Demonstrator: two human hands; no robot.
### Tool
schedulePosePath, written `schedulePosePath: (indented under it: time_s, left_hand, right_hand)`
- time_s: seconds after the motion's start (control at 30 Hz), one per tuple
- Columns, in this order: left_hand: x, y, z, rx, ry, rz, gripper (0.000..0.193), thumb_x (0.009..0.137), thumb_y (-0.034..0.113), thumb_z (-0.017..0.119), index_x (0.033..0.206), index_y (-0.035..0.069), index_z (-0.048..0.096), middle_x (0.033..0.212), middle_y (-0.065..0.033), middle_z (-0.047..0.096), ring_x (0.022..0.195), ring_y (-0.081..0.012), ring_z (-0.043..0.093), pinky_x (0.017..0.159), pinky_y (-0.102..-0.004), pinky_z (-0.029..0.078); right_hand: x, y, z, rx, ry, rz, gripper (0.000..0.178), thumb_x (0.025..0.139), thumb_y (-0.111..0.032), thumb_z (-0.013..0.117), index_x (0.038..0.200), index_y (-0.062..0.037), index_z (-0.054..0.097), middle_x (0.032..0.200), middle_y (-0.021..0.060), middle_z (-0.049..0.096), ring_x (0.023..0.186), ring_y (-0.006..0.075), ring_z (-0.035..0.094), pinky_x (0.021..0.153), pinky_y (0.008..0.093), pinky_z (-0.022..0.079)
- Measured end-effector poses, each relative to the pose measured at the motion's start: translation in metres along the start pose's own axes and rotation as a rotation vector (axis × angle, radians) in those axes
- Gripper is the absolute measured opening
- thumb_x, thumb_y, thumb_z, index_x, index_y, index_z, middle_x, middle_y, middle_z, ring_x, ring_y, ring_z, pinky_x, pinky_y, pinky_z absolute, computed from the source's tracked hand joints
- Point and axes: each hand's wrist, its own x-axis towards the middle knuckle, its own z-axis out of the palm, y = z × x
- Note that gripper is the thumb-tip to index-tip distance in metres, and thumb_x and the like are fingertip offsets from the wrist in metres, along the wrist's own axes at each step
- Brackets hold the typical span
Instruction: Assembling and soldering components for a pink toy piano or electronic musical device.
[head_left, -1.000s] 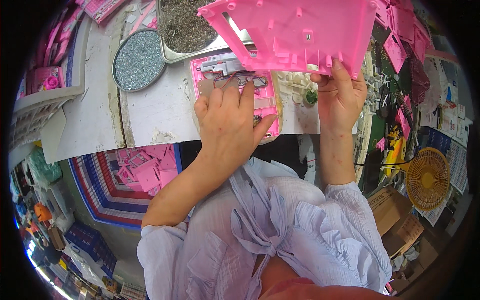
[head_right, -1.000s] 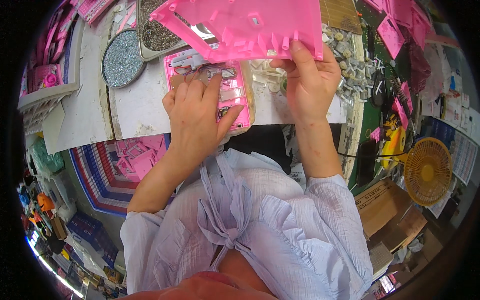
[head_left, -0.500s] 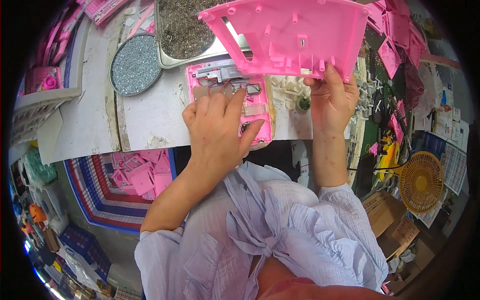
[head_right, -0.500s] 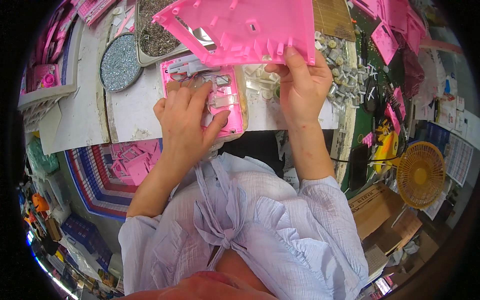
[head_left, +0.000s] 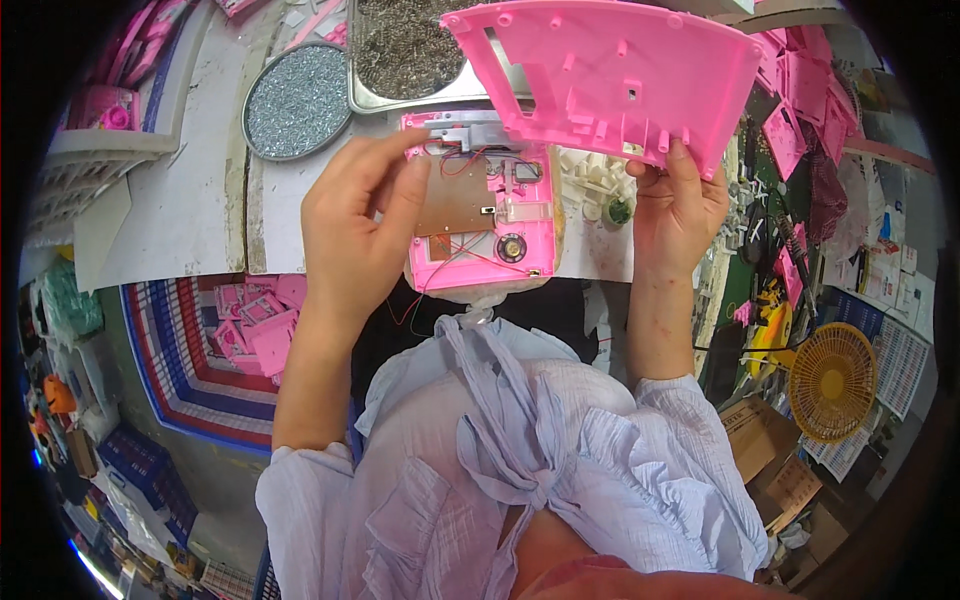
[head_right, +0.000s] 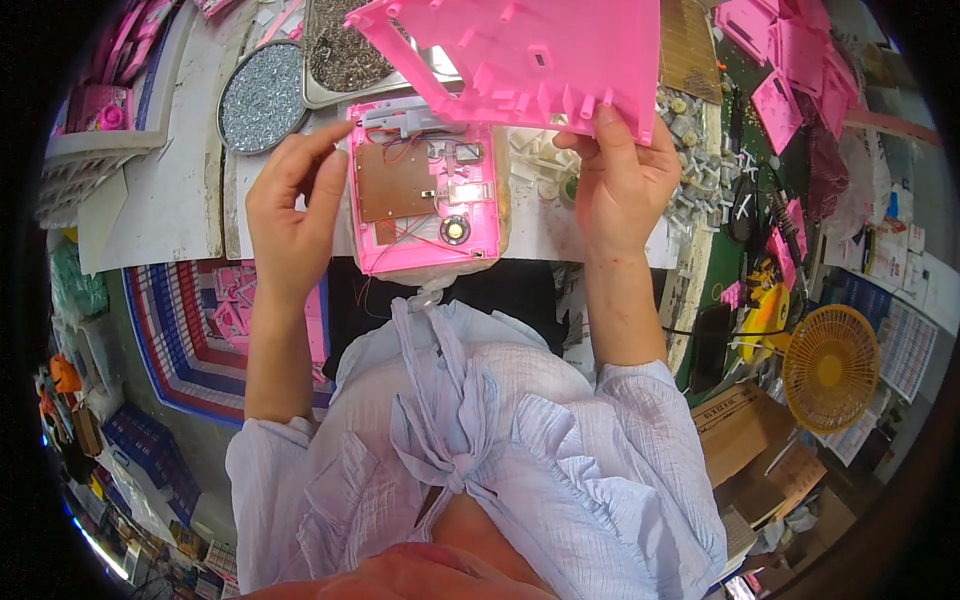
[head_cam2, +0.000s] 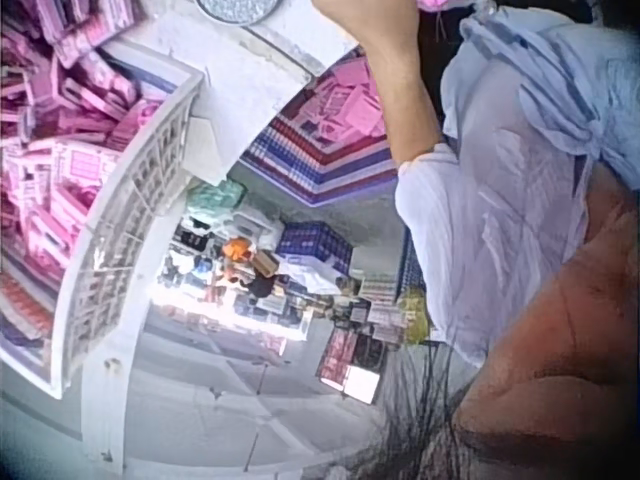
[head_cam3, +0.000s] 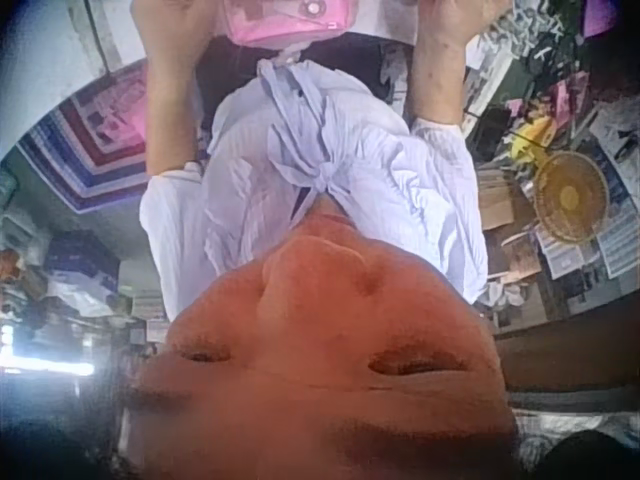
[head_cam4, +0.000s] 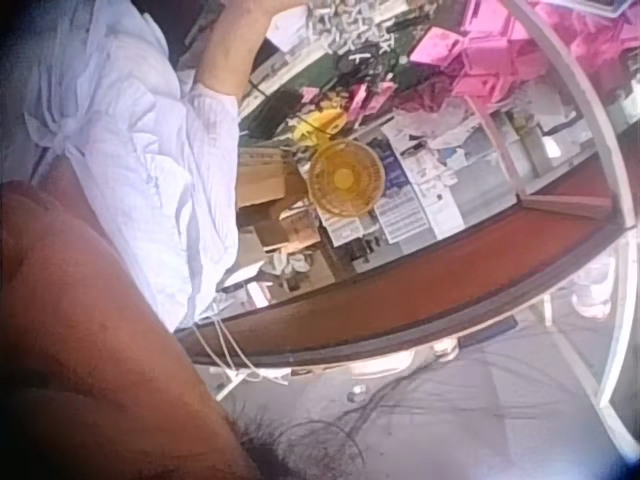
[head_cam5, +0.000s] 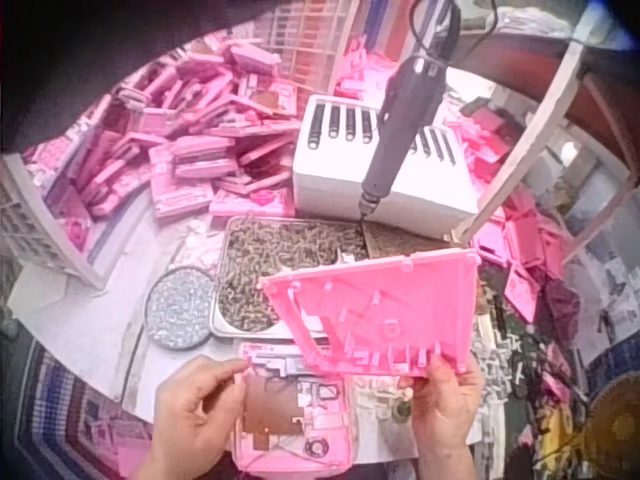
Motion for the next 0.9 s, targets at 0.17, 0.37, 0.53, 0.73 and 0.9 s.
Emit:
schedulePosePath:
  time_s: [0.17, 0.37, 0.53, 0.73, 0.9]
  left_hand:
    - [-0.005, -0.014, 0.017, 0.461, -0.110, 0.450, 0.028, 0.082, 0.019, 0.075, 0.108, 0.009, 0.074, 0.088, -0.0024, 0.058, 0.085, -0.0233, 0.056, 0.078, -0.0404, 0.040]
    - [-0.002, -0.016, 0.030, 0.560, -0.134, 0.484, 0.034, 0.081, 0.024, 0.076, 0.112, 0.010, 0.073, 0.091, -0.0015, 0.055, 0.088, -0.0211, 0.053, 0.082, -0.0399, 0.037]
    - [0.000, -0.016, 0.035, 0.526, -0.117, 0.488, 0.031, 0.083, 0.021, 0.075, 0.111, 0.009, 0.073, 0.088, -0.0023, 0.054, 0.085, -0.0216, 0.054, 0.081, -0.0392, 0.036]
    - [-0.003, -0.015, 0.035, 0.481, -0.114, 0.461, 0.029, 0.083, 0.019, 0.074, 0.110, 0.008, 0.073, 0.088, -0.0030, 0.054, 0.085, -0.0220, 0.054, 0.080, -0.0396, 0.037]
    - [-0.006, -0.010, 0.034, 0.416, -0.104, 0.448, 0.029, 0.083, 0.017, 0.075, 0.110, 0.008, 0.073, 0.088, -0.0037, 0.057, 0.084, -0.0225, 0.055, 0.080, -0.0391, 0.037]
  right_hand:
    - [-0.006, 0.003, 0.005, -0.067, -0.041, -0.129, 0.016, 0.098, -0.001, 0.064, 0.112, 0.0032, 0.070, 0.102, 0.0117, 0.073, 0.083, 0.0183, 0.071, 0.068, 0.0363, 0.063]
    - [-0.009, -0.001, 0.008, -0.130, -0.077, -0.204, 0.016, 0.099, -0.002, 0.064, 0.112, 0.0034, 0.070, 0.101, 0.0110, 0.073, 0.085, 0.0178, 0.070, 0.068, 0.0364, 0.063]
    - [-0.006, 0.001, 0.003, -0.113, -0.053, -0.175, 0.016, 0.099, -0.003, 0.065, 0.113, 0.0026, 0.070, 0.101, 0.0104, 0.072, 0.085, 0.0178, 0.070, 0.068, 0.0356, 0.063]
    - [-0.002, 0.002, 0.009, -0.089, -0.018, -0.136, 0.016, 0.098, -0.002, 0.065, 0.113, 0.0024, 0.069, 0.100, 0.0108, 0.072, 0.083, 0.0173, 0.070, 0.067, 0.0355, 0.063]
    - [0.002, 0.003, 0.005, -0.075, -0.008, -0.119, 0.016, 0.098, -0.002, 0.064, 0.112, 0.0021, 0.069, 0.100, 0.0106, 0.072, 0.083, 0.0177, 0.070, 0.067, 0.0357, 0.063]
